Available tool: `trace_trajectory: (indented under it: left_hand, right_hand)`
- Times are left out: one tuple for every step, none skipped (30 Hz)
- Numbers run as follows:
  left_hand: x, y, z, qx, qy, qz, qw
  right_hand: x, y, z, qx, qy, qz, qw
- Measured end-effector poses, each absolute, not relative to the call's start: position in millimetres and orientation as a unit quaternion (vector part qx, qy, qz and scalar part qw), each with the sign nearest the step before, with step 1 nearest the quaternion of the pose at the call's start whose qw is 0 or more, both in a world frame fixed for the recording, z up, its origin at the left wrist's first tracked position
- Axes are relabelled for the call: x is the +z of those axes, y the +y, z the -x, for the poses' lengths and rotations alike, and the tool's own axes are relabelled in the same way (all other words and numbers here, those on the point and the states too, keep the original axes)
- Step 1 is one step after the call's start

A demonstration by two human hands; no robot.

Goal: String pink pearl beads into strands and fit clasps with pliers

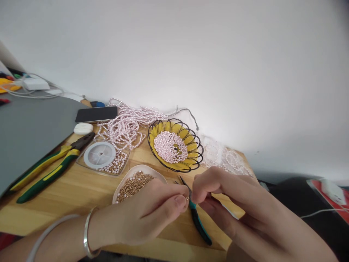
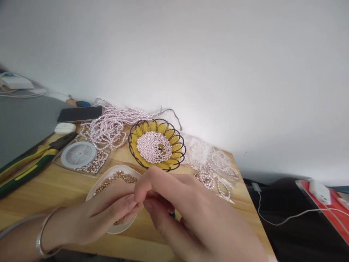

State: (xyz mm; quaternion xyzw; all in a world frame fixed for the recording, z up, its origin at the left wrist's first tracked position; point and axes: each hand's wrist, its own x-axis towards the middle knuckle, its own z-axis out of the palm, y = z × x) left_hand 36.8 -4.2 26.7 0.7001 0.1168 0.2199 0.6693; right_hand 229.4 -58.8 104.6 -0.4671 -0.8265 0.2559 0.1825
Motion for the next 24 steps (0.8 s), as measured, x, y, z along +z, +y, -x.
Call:
trace_trajectory:
  left_hand:
    - [27.0,-4.2,-36.9,0.219,0.118,-0.698,0.672]
    - [27.1,-4.3,-36.9,0.217,0.118,-0.696,0.674]
    - [27.1,-4.5,-37.0,0.215,0.12,-0.695,0.676]
    - [26.9,-4.7,-37.0,0.215,0.121,-0.694,0.676]
    - [26.6,-4.9,-36.9,0.215,0.122,-0.694,0.676]
    - [26.3,-5.2,-36.8,0.214,0.124,-0.695,0.675]
    - [26.1,-5.3,-36.7,0.213,0.124,-0.696,0.674]
    - [26.1,-5.4,-36.6,0.212,0.124,-0.698,0.673]
    - [26.2,-5.4,-36.4,0.212,0.123,-0.699,0.672]
    - [26.5,-5.3,-36.3,0.213,0.123,-0.701,0.67]
    - [26.9,-5.2,-36.2,0.214,0.122,-0.703,0.667]
    - [27.3,-5.0,-36.2,0.216,0.119,-0.705,0.665]
    - [27.6,-4.8,-36.2,0.218,0.116,-0.705,0.664]
    - [27.8,-4.6,-36.3,0.218,0.115,-0.705,0.665]
    - [27.7,-4.5,-36.4,0.217,0.113,-0.702,0.669]
    - [27.4,-4.4,-36.5,0.216,0.112,-0.699,0.672]
    - [26.9,-4.5,-36.6,0.216,0.11,-0.696,0.676]
    - [26.3,-4.6,-36.6,0.216,0.11,-0.693,0.679]
    - [25.7,-4.7,-36.6,0.218,0.109,-0.692,0.68]
    - [25.2,-4.9,-36.6,0.219,0.109,-0.691,0.68]
    - [24.8,-5.0,-36.6,0.219,0.109,-0.692,0.679]
    - [24.6,-5.1,-36.5,0.219,0.11,-0.693,0.678]
    - [24.6,-5.1,-36.4,0.219,0.111,-0.694,0.677]
    - [24.8,-5.1,-36.4,0.22,0.112,-0.697,0.673]
  right_hand:
    - [104.5,-59.1,-229.9,0.258,-0.825,0.468,0.183]
    - [104.3,-59.4,-230.2,0.261,-0.826,0.466,0.181]
    - [104.0,-59.6,-230.5,0.262,-0.825,0.466,0.181]
    - [103.6,-59.7,-230.7,0.264,-0.825,0.466,0.18]
    - [103.3,-59.7,-230.8,0.265,-0.824,0.466,0.18]
    - [102.9,-59.7,-231.0,0.267,-0.824,0.467,0.18]
    - [102.5,-59.8,-231.2,0.268,-0.822,0.469,0.178]
    - [102.3,-59.9,-231.6,0.268,-0.823,0.469,0.179]
    - [102.3,-60.1,-232.0,0.268,-0.822,0.471,0.177]
    - [102.3,-60.3,-232.5,0.269,-0.822,0.471,0.177]
    - [102.5,-60.6,-232.9,0.269,-0.821,0.471,0.178]
    - [102.7,-60.8,-233.1,0.27,-0.82,0.473,0.178]
    - [102.8,-60.8,-233.2,0.27,-0.819,0.474,0.179]
    - [102.9,-60.7,-233.0,0.271,-0.818,0.474,0.179]
    - [102.9,-60.5,-232.6,0.272,-0.818,0.475,0.178]
    - [102.7,-60.2,-232.1,0.271,-0.819,0.474,0.178]
    - [102.4,-59.8,-231.5,0.272,-0.818,0.475,0.176]
    - [101.9,-59.3,-231.0,0.273,-0.817,0.476,0.176]
    - [101.3,-58.9,-230.6,0.274,-0.816,0.477,0.178]
    - [100.7,-58.5,-230.4,0.275,-0.814,0.48,0.178]
    - [100.0,-58.1,-230.2,0.275,-0.813,0.481,0.18]
    - [99.4,-57.7,-230.2,0.275,-0.812,0.482,0.181]
    - [98.8,-57.4,-230.2,0.273,-0.811,0.484,0.184]
    - [98.4,-57.2,-230.3,0.272,-0.811,0.484,0.186]
